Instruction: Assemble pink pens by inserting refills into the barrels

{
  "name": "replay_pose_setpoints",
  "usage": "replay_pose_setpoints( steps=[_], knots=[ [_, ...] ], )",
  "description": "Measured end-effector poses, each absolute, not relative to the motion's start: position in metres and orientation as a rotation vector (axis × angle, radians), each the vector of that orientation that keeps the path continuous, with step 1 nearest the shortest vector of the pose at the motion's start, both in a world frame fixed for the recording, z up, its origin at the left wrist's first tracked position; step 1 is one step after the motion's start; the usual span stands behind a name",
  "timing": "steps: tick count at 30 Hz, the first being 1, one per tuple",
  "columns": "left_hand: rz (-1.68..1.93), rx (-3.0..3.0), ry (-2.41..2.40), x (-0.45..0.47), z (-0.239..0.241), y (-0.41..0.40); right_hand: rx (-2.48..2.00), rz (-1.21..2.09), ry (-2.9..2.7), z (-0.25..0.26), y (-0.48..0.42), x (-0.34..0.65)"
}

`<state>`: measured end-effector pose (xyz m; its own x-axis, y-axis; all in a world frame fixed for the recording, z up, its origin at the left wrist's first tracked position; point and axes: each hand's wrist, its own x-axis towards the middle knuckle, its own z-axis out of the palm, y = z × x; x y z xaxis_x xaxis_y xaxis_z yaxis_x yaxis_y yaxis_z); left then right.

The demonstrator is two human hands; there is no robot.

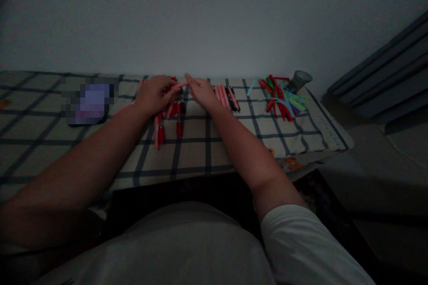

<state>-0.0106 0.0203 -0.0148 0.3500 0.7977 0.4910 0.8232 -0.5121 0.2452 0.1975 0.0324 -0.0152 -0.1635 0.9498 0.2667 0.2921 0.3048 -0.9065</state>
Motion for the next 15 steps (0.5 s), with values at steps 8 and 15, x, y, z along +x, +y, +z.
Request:
replay_pose_setpoints(
  steps=[8, 15],
  knots=[
    [-0.809, -2.607, -1.453, -0.0102, -0.0185, 0.026, -1.121, 0.908, -1.612, -0.0165, 0.0337, 0.1989],
    [-0.834, -2.581, -1.429, -0.0116, -0.021, 0.0282, -1.127, 0.816, -1.666, -0.0224, 0.04, 0.2033]
  ],
)
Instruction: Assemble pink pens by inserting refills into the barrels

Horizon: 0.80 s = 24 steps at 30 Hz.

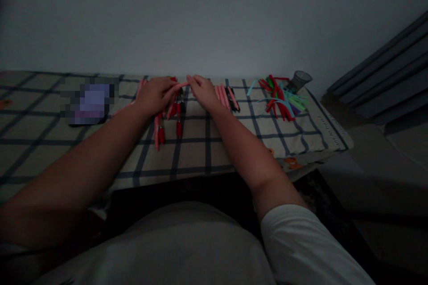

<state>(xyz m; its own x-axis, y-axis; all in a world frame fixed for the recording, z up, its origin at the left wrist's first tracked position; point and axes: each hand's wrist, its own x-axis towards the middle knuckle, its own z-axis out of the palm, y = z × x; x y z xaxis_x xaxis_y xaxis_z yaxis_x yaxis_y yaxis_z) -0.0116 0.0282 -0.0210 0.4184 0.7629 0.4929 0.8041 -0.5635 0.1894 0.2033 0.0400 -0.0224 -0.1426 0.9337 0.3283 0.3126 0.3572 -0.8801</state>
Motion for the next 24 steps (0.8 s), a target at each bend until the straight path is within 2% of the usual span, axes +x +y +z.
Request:
replay_pose_setpoints(
  steps=[13, 24],
  knots=[
    [-0.829, -2.589, -1.505, -0.012, -0.016, 0.026, -1.149, 0.717, -1.723, -0.014, 0.037, 0.205],
    [-0.871, -2.526, -1.504, -0.013, -0.017, 0.023, -1.012, 1.019, -1.584, -0.021, 0.037, 0.191]
  ],
)
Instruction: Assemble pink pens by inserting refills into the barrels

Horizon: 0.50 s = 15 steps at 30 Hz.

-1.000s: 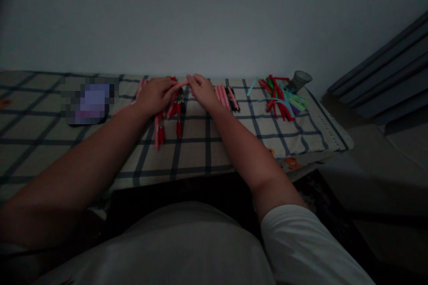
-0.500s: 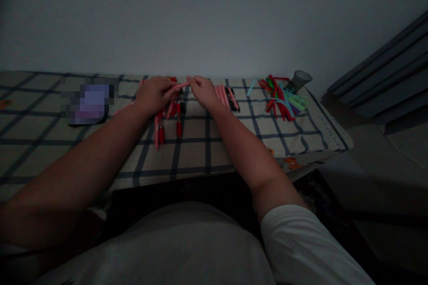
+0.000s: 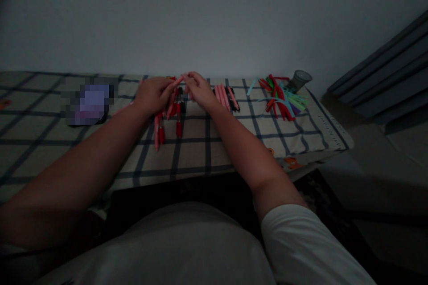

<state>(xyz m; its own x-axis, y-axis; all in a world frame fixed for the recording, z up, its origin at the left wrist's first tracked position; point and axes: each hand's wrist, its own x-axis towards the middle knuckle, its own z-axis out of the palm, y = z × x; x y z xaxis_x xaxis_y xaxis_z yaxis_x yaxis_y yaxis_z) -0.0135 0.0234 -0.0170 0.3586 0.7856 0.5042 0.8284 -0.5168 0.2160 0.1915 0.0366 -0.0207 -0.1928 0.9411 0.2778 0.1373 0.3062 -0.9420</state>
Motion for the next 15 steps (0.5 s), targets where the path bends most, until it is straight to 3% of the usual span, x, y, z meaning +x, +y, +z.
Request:
replay_pose_setpoints(
  steps=[15],
  knots=[
    [-0.868, -2.553, -1.539, -0.013, -0.015, 0.022, -1.015, 1.032, -1.555, -0.011, 0.03, 0.193]
  ],
)
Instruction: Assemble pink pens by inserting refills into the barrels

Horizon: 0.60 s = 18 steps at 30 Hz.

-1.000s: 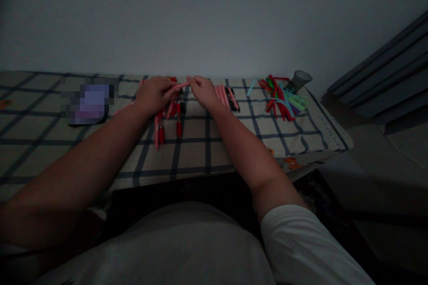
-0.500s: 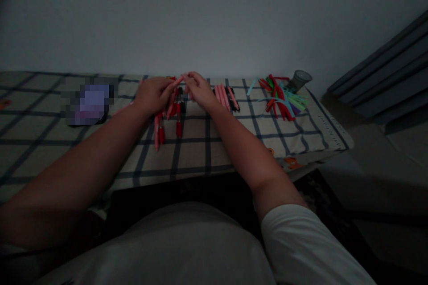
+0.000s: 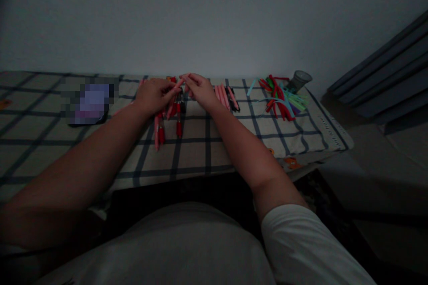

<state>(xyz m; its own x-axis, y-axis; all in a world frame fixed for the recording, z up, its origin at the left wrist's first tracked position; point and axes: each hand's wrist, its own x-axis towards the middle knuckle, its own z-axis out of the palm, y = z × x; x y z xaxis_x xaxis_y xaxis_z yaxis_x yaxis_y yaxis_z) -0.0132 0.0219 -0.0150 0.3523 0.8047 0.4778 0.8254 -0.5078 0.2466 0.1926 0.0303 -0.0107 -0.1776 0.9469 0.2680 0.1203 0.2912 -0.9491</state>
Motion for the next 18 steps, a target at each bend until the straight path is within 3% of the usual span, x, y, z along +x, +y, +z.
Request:
replay_pose_setpoints(
  steps=[11, 18],
  knots=[
    [-0.785, -2.492, -1.634, -0.009, -0.012, 0.017, -0.894, 1.042, -1.587, -0.026, 0.047, 0.198],
    [-0.942, -2.492, -1.489, -0.013, -0.017, 0.023, -0.899, 1.082, -1.656, -0.034, 0.05, 0.199]
  ],
)
